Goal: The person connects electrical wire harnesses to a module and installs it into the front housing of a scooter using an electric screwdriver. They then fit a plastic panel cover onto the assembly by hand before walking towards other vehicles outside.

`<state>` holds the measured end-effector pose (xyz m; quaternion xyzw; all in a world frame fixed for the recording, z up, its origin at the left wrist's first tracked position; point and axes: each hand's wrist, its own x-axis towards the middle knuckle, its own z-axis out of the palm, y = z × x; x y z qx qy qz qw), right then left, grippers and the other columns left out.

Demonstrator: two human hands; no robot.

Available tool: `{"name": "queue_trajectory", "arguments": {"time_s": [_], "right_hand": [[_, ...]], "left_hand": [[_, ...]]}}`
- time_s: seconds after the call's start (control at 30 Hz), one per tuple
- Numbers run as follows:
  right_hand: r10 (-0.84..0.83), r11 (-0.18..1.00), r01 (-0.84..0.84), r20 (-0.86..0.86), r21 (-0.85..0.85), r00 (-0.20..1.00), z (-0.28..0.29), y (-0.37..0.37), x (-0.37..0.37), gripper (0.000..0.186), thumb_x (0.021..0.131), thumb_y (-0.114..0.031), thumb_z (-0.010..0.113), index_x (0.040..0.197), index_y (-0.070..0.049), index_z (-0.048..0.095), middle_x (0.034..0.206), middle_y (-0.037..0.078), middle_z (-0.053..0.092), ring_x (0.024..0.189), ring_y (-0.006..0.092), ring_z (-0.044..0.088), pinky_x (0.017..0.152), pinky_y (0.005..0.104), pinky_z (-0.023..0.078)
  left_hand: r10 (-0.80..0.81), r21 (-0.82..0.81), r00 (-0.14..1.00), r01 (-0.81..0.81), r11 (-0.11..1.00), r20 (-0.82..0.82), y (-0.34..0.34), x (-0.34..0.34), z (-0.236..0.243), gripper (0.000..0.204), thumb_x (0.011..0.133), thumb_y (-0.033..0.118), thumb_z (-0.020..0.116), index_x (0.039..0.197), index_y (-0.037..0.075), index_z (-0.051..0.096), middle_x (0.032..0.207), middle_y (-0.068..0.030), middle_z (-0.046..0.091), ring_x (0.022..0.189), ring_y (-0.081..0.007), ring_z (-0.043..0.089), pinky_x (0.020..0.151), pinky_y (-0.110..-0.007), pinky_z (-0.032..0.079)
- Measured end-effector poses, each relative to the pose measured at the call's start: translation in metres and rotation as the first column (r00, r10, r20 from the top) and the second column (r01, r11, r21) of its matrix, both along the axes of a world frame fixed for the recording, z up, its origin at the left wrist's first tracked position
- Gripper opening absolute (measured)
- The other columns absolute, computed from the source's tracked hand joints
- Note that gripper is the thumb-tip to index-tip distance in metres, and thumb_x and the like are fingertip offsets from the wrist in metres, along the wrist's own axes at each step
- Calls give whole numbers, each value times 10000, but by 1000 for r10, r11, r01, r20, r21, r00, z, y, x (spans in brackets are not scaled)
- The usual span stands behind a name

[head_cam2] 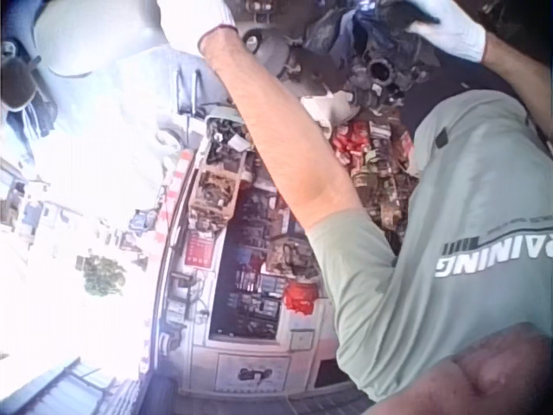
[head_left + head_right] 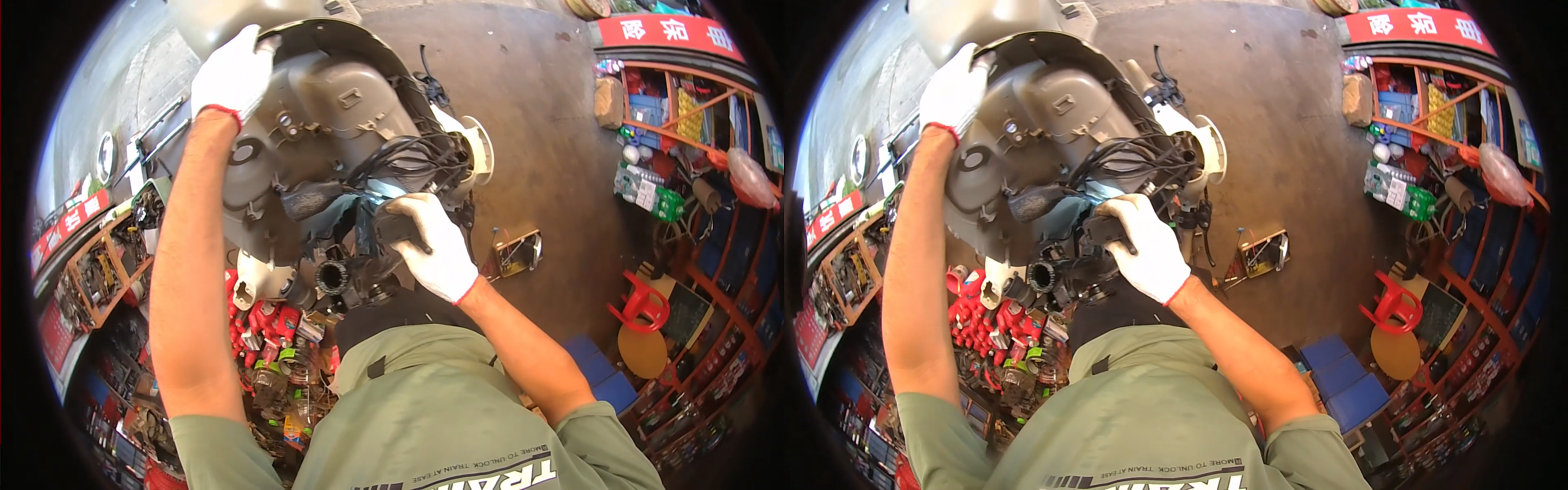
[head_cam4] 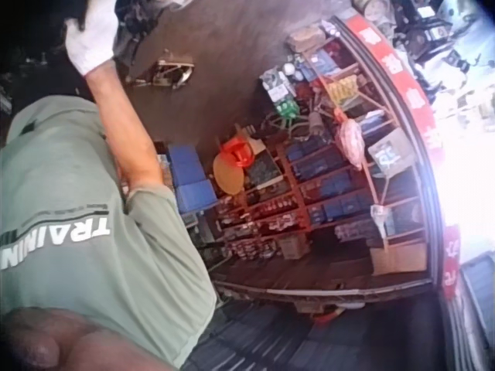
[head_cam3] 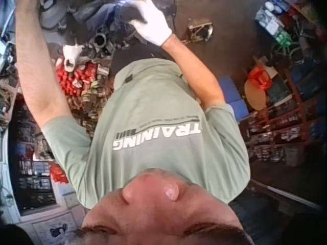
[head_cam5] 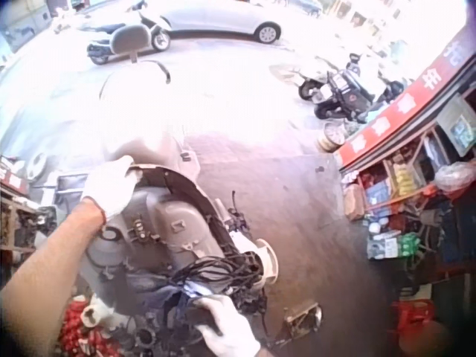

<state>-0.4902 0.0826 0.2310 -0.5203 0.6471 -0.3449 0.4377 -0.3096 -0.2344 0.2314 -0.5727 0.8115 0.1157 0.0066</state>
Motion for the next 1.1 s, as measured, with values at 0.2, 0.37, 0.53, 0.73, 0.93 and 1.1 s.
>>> {"name": "queue_trajectory", "arguments": {"time_s": [0.2, 0.37, 0.53, 0.73, 0.93, 1.1], "right_hand": [[-69, 998, 69, 32, -12, 997, -7, 11, -7, 498, 743, 32, 712, 1204, -96, 573, 1199, 135, 573, 1085, 356, 629, 927, 396, 543], [-80, 996, 81, 34, -25, 996, -8, 15, -9, 479, 746, 30, 714, 1187, -100, 579, 1200, 125, 569, 1075, 345, 631, 905, 386, 548], [-74, 997, 74, 42, -6, 996, -4, 13, -11, 483, 743, 37, 706, 1192, -94, 587, 1210, 135, 582, 1089, 352, 632, 917, 391, 544], [-88, 995, 87, -3, -39, 996, 26, 7, -17, 510, 719, 48, 732, 1185, -120, 612, 1211, 116, 590, 1035, 336, 653, 891, 392, 559], [1, 1000, -1, 9, -17, 1000, 50, 3, -20, 533, 709, 98, 689, 1218, -20, 586, 1202, 175, 609, 1112, 351, 616, 977, 397, 509], [-5, 1000, 5, 3, 11, 1000, 45, 1, -16, 546, 715, 54, 734, 1226, -65, 587, 1213, 147, 599, 1106, 335, 624, 951, 401, 514]], "left_hand": [[12, -36, 1000, -13, 999, -28, -3, 6, -7, 500, 1015, 464, 492, 1304, 70, 598, 1223, -253, 656, 1149, -457, 602, 982, -477, 474], [-67, -75, 998, 69, 995, 21, -10, 14, -13, 481, 1025, 447, 483, 1320, 84, 592, 1223, -247, 660, 1150, -445, 607, 986, -460, 470], [-70, -34, 997, 71, 997, 21, -11, 14, -11, 480, 1027, 452, 479, 1323, 92, 596, 1226, -249, 659, 1145, -442, 612, 989, -460, 469], [-73, -75, 991, 82, 994, 113, -4, 7, -2, 516, 1018, 475, 486, 1286, 50, 607, 1196, -265, 664, 1136, -452, 611, 983, -466, 467], [-74, -187, 990, 95, 978, 120, 1, 6, -6, 438, 1012, 456, 493, 1202, 82, 621, 1099, -248, 686, 1059, -462, 627, 929, -481, 480], [-57, -192, 996, 70, 979, 75, 3, 4, -6, 437, 1001, 458, 551, 1200, 91, 681, 1072, -302, 617, 1024, -446, 579, 906, -505, 450]]}}
